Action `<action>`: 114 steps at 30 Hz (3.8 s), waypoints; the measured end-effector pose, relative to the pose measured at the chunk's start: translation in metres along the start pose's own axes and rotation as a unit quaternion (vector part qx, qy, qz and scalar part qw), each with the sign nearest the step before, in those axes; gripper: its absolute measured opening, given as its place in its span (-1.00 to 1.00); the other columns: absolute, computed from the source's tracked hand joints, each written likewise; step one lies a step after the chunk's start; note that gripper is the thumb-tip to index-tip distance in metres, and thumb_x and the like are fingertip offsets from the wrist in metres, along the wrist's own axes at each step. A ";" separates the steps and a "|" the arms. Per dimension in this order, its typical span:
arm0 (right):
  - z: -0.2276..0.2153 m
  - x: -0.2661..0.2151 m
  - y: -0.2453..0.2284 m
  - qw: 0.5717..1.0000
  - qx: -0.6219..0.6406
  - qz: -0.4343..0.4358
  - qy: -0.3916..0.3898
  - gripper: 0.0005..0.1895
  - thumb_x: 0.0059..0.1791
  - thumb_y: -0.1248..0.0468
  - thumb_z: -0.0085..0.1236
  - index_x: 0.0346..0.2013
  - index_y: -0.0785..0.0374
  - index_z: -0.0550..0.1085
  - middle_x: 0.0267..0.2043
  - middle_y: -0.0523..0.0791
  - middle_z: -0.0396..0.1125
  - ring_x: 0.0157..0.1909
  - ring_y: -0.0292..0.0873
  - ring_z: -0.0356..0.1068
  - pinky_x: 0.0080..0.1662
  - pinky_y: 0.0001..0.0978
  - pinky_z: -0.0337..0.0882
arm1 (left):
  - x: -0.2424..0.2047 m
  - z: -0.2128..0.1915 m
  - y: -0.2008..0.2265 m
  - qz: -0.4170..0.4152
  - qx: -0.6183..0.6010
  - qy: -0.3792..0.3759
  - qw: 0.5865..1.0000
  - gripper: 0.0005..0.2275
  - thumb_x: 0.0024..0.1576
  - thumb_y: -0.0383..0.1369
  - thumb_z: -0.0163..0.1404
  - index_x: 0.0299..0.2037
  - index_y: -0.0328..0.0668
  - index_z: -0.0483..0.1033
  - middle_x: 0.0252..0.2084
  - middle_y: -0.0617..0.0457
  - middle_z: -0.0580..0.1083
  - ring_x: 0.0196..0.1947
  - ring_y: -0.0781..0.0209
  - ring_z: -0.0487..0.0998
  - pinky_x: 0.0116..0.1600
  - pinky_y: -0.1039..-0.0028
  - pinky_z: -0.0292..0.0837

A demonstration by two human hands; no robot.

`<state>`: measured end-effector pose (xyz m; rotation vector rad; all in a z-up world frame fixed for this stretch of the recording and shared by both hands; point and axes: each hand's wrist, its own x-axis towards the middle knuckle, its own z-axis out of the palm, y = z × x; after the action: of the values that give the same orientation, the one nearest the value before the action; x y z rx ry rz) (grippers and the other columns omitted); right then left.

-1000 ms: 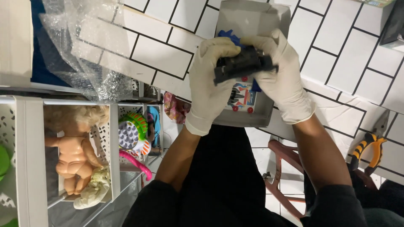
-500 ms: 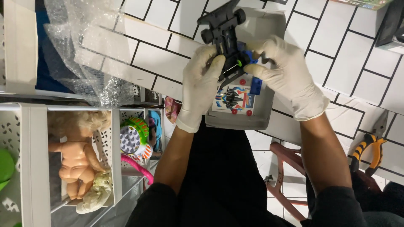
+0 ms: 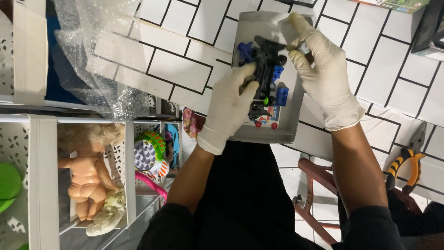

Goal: Assembling a plastic toy car model, including unboxing, cutting parts from a sprue with pliers, and fitting components together.

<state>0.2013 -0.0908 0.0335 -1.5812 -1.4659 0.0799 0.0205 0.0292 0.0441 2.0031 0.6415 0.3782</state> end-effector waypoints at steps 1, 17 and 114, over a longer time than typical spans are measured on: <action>0.000 -0.002 0.002 1.000 0.000 -0.001 0.001 -0.41 0.17 0.72 0.07 0.46 0.42 0.18 0.35 0.16 0.30 0.01 -0.04 0.43 0.20 -0.27 0.44 | -0.002 0.003 -0.003 0.001 0.001 0.001 1.000 -0.66 0.20 -0.36 -0.12 0.16 -0.29 0.44 0.05 -0.15 0.54 0.04 0.01 0.57 0.18 0.28 0.45; 0.005 -0.009 -0.002 0.998 -0.043 0.036 -0.006 -0.35 0.08 0.27 0.42 0.37 0.30 0.29 0.11 0.00 0.35 -0.42 -0.24 0.13 -0.28 -0.44 0.31 | -0.035 0.007 0.018 0.068 0.189 0.078 0.977 -0.57 0.21 -0.08 -0.10 0.13 -0.25 0.38 -0.08 -0.13 0.51 -0.03 -0.15 0.48 -0.15 0.10 0.46; 0.065 -0.054 -0.129 0.981 0.108 0.104 0.126 -0.83 -0.16 0.61 0.32 -0.37 0.44 0.49 -0.35 0.08 0.38 -0.07 0.13 0.46 0.08 -0.03 0.45 | -0.067 -0.048 0.000 0.045 -0.387 0.188 0.901 -0.79 0.16 -0.59 -0.01 -0.02 -0.38 0.58 -0.25 -0.12 0.54 -0.38 0.39 0.39 -0.27 0.53 0.48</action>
<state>0.0507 -0.1184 0.0528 -1.5012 -1.0568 0.1496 -0.0583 0.0240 0.0677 1.1982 0.5149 0.9330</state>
